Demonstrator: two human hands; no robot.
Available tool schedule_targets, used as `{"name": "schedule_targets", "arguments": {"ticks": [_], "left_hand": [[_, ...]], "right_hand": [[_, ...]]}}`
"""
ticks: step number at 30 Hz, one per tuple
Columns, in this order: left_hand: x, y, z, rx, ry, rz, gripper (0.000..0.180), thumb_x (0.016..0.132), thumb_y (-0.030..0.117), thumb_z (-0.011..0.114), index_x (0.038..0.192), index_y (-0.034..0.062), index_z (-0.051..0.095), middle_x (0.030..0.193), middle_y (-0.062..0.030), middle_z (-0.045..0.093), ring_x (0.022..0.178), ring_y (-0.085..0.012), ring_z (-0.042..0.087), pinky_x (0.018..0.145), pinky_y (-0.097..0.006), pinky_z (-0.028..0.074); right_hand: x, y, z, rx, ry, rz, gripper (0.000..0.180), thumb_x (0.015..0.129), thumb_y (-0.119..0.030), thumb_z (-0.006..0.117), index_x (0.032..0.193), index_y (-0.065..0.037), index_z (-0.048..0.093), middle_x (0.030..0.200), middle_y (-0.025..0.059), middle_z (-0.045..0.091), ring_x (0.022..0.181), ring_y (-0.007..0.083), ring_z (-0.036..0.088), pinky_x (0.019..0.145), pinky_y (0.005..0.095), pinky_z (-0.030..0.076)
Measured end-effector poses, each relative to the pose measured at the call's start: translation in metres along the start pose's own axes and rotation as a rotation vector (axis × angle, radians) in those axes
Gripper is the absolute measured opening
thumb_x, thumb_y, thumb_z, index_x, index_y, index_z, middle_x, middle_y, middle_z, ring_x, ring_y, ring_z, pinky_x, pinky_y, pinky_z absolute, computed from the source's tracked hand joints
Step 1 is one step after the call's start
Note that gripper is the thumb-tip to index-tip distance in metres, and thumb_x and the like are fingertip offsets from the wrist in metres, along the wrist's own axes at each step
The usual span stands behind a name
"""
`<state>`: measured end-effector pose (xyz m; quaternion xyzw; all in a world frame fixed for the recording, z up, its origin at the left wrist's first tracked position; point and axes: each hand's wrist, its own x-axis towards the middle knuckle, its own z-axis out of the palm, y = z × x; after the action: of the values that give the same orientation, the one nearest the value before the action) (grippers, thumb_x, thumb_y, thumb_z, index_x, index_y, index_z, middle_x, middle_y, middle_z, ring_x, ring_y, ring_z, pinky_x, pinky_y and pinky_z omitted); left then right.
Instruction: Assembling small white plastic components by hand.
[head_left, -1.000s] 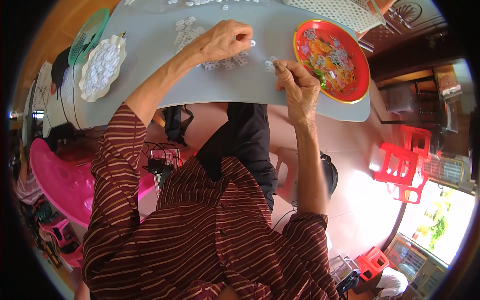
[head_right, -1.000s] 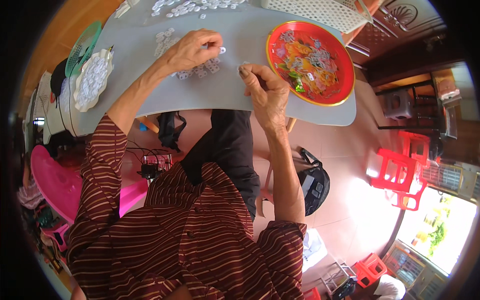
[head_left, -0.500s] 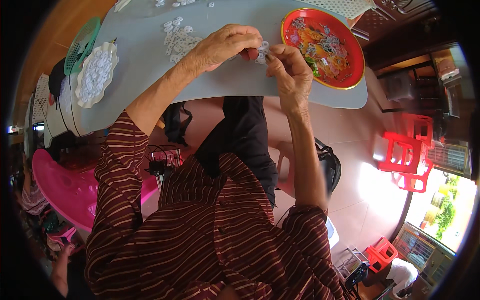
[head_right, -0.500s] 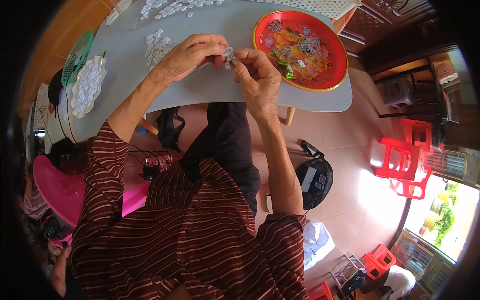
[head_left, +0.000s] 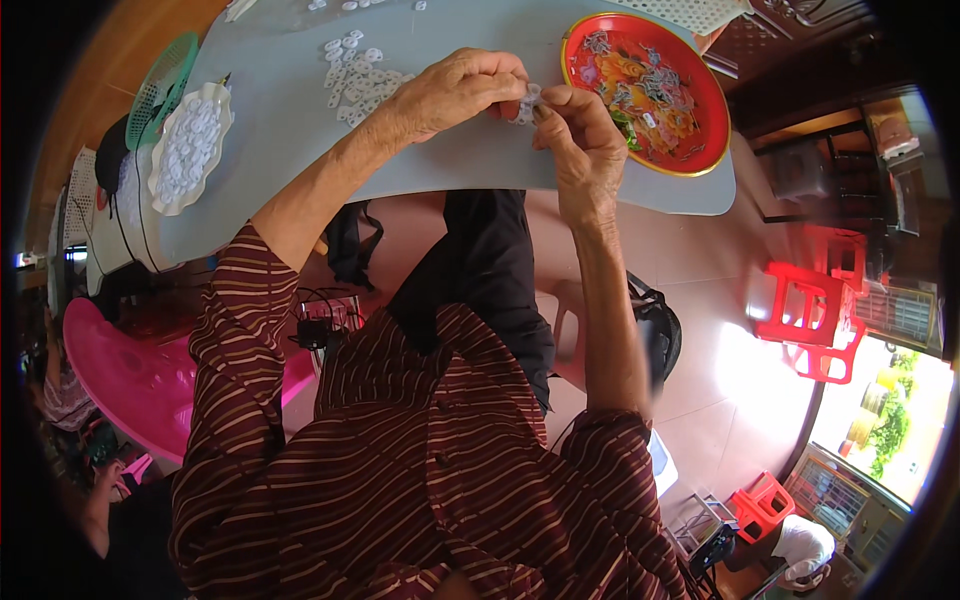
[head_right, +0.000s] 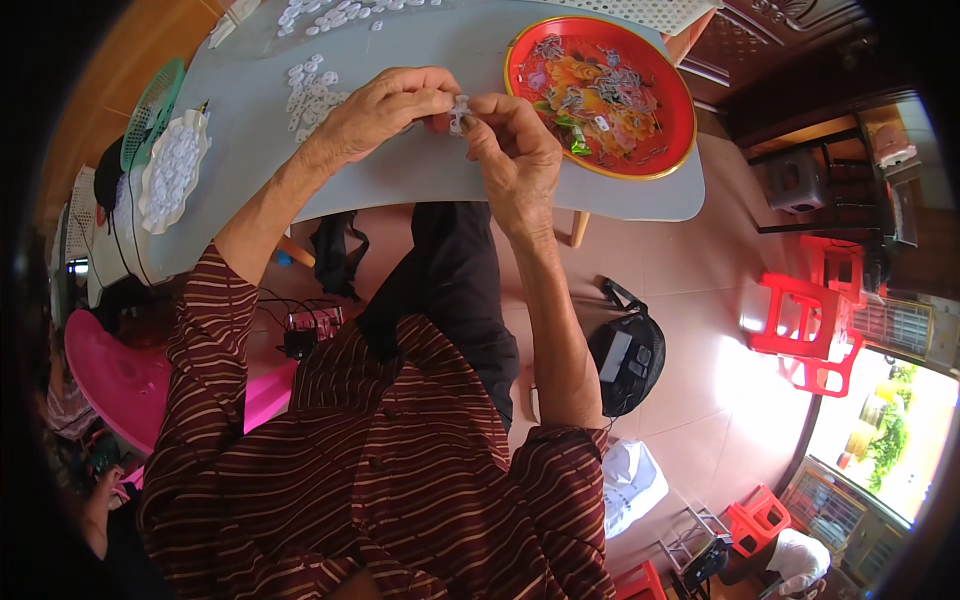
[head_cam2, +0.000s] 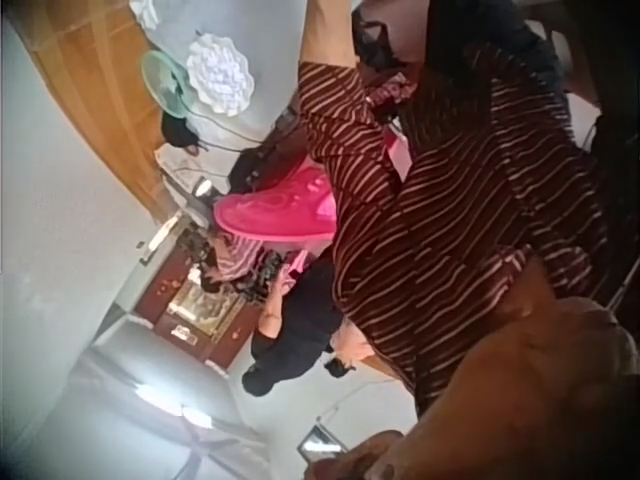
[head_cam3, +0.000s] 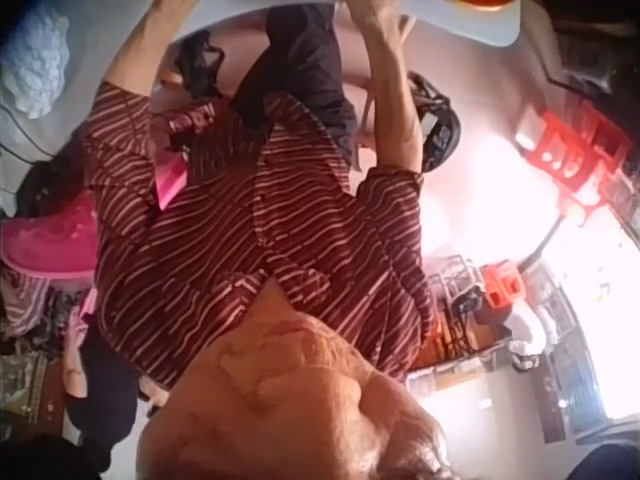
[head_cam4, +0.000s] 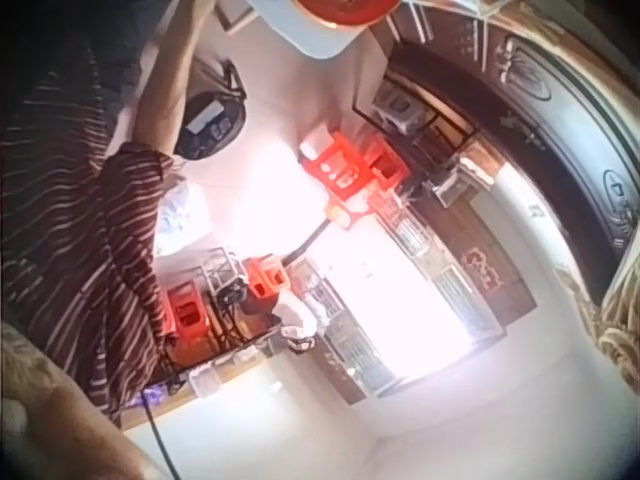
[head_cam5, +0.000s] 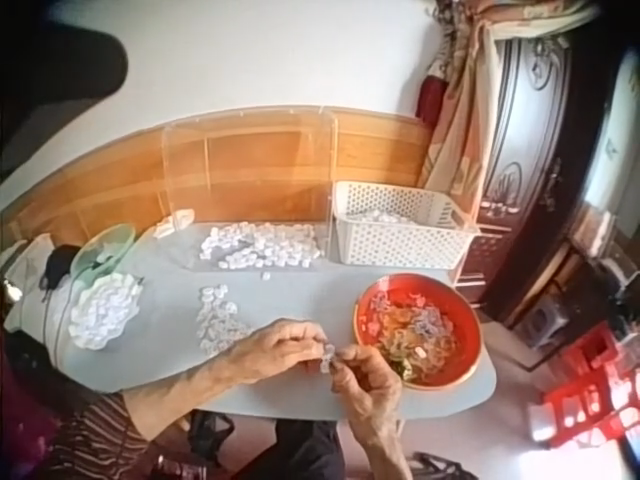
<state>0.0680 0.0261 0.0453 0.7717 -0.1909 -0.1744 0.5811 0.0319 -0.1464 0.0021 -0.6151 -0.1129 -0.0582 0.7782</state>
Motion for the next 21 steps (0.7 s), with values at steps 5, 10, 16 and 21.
{"name": "schedule_targets", "arguments": {"ticks": [5,10,16,21], "left_hand": [[0.0018,-0.0029,0.0,-0.039,0.04,0.017,0.024,0.089,0.023,0.05,0.084,0.0022,0.061,0.074,-0.0035,0.059,0.072,-0.011,0.054,0.068,-0.025,0.043],[0.0,0.0006,0.0001,0.034,0.03,0.007,0.024,0.089,0.023,0.05,0.086,0.0016,0.061,0.073,-0.0031,0.06,0.071,-0.011,0.054,0.068,-0.026,0.044],[0.0023,0.0053,0.0017,0.227,-0.04,0.089,0.029,0.091,0.027,0.05,0.092,-0.0012,0.058,0.073,-0.0028,0.057,0.072,-0.0111,0.054,0.07,-0.025,0.044],[0.0021,-0.0042,0.0079,0.214,0.029,0.142,0.029,0.093,0.026,0.048,0.09,-0.0004,0.058,0.069,-0.0046,0.057,0.066,-0.0118,0.053,0.064,-0.027,0.044]], "right_hand": [[-0.0009,-0.0009,-0.0003,-0.032,0.015,-0.013,0.011,0.086,-0.005,0.062,0.096,-0.001,0.06,0.082,-0.0003,0.062,0.067,0.0045,0.053,0.062,0.0194,0.045],[-0.0009,-0.0016,0.0001,-0.039,0.025,-0.017,0.011,0.087,-0.005,0.061,0.097,-0.001,0.06,0.081,-0.0006,0.061,0.069,0.0046,0.053,0.063,0.0197,0.046],[-0.0019,-0.0008,0.0006,-0.028,0.034,-0.017,0.015,0.087,-0.003,0.059,0.101,0.0,0.06,0.081,0.0023,0.061,0.067,0.0076,0.053,0.063,0.0207,0.045],[-0.0023,0.0008,0.0004,0.001,0.068,-0.038,0.015,0.087,-0.004,0.06,0.102,0.0,0.06,0.082,0.0029,0.061,0.067,0.0079,0.054,0.063,0.0206,0.045]]}}
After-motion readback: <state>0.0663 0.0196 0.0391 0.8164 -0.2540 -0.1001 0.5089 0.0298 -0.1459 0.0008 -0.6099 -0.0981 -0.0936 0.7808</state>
